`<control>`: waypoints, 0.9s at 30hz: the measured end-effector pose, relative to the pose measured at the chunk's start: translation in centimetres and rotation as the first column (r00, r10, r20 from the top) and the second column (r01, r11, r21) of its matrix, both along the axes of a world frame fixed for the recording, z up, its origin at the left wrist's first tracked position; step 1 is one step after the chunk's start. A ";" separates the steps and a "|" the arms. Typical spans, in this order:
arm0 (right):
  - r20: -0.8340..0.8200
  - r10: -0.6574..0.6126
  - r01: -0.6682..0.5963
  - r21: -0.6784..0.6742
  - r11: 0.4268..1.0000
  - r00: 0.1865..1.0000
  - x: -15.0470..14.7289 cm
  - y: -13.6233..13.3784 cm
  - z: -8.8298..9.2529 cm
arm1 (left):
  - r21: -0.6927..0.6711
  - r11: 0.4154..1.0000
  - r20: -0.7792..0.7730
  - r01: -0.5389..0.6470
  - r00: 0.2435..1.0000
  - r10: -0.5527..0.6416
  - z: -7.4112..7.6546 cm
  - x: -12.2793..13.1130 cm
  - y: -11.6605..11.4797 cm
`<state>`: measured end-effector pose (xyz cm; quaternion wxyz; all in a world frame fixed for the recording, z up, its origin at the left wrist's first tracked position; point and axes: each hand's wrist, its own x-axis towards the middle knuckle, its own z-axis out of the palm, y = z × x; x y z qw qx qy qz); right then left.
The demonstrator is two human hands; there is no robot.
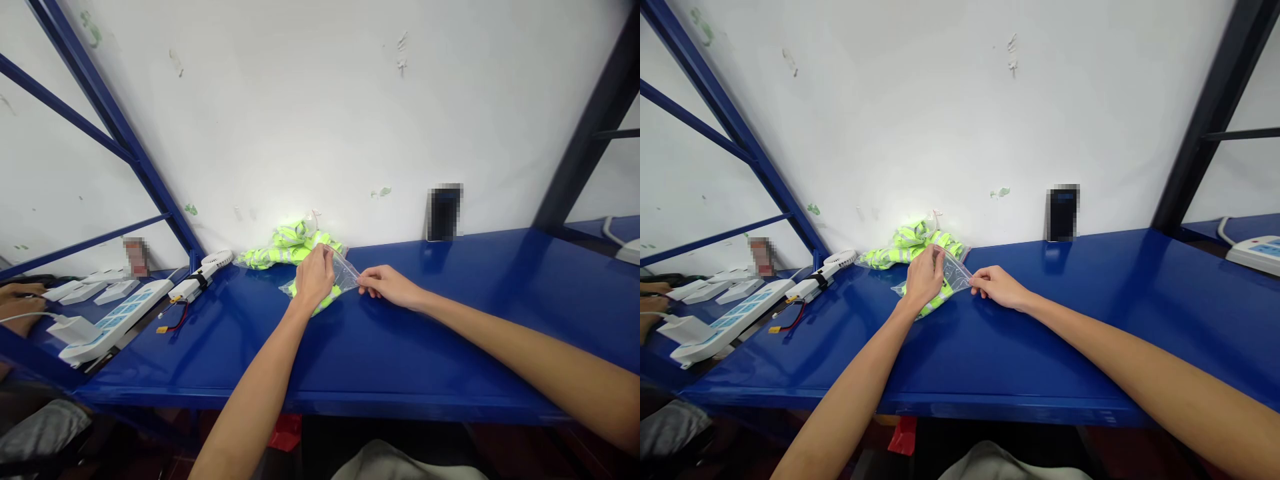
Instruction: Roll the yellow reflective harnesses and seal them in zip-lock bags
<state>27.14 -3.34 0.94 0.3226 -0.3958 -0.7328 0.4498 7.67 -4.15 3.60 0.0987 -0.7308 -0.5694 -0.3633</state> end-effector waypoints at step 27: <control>-0.029 -0.076 0.081 0.240 0.967 0.997 -1.1 -0.7 -0.6 | -0.008 0.970 -0.112 0.241 0.964 -0.241 -0.3 0.1 -0.2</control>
